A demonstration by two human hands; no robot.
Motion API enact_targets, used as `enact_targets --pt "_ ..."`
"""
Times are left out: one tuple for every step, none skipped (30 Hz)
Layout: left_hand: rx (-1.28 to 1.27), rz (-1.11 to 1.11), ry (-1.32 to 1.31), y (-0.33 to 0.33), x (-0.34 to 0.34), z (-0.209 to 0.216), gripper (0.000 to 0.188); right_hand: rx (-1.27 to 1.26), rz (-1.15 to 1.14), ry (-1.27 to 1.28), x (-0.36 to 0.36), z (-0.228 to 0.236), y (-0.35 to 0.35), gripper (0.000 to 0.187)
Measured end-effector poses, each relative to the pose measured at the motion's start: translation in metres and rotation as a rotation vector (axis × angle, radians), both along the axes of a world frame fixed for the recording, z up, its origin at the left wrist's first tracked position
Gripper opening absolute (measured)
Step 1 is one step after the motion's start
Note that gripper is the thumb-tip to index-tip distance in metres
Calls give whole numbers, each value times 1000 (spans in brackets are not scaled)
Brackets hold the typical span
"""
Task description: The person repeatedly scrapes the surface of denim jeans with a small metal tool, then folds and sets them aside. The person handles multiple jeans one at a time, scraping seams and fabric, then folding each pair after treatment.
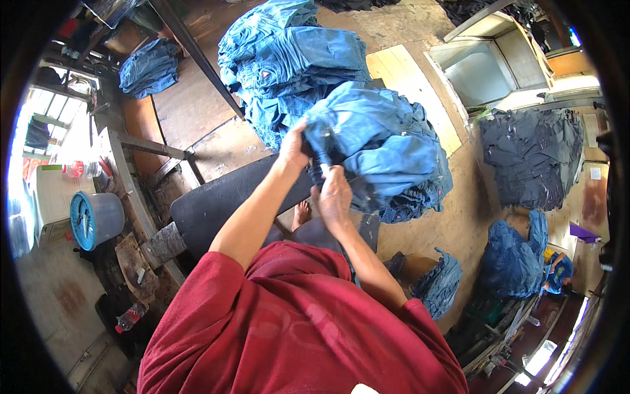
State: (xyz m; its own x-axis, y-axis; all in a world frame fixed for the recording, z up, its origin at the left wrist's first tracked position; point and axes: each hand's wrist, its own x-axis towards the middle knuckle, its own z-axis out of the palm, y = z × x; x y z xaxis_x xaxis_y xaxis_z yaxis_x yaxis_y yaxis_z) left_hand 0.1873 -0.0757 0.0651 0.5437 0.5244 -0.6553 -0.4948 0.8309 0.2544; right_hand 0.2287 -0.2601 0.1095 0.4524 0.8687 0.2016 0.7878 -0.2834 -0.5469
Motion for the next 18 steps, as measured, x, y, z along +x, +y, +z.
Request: enact_targets --pt "-18 30 69 2 -20 -3 27 -13 47 117 -15 -4 -6 50" --pt "78 7 159 0 -41 -3 27 -47 76 159 -28 -7 -11 52" --pt "169 -12 249 -5 -62 -2 28 -63 109 116 -40 -6 -15 53" --pt "271 -45 348 -12 -82 1 35 -119 111 177 -52 -4 -21 53" --pt "291 -58 379 -24 -104 4 36 -154 108 247 -66 0 -28 52" --pt "312 -70 412 -38 -125 7 37 -195 154 323 -79 5 -39 51" --pt "336 -80 439 -52 -146 11 38 -283 218 405 -91 10 -46 51" --pt "347 -108 472 -65 -167 14 40 -378 289 498 -102 13 -51 50" --pt "360 -136 500 -77 -187 18 42 -490 368 599 -112 14 -53 50" --pt "402 -58 538 -87 -204 21 41 -502 460 621 -119 14 -52 50" --pt "332 -26 560 -91 -225 26 38 -526 539 667 -127 13 -49 50" --pt "307 4 622 -93 -247 31 36 -550 614 717 -137 11 -44 50" --pt "276 23 645 -92 -268 38 35 -573 687 761 -147 10 -38 50" --pt "238 55 711 -89 -291 45 34 -580 775 741 -162 9 -33 50" --pt "191 83 733 -86 -314 52 34 -564 847 784 -176 10 -28 49" --pt "181 89 768 -82 -336 58 34 -548 959 823 -192 11 -21 50" --pt "261 45 836 -79 -355 63 49 -592 1078 840 -202 13 -15 50" --pt "345 44 895 -78 -364 61 56 -585 1123 803 -204 16 -13 48"
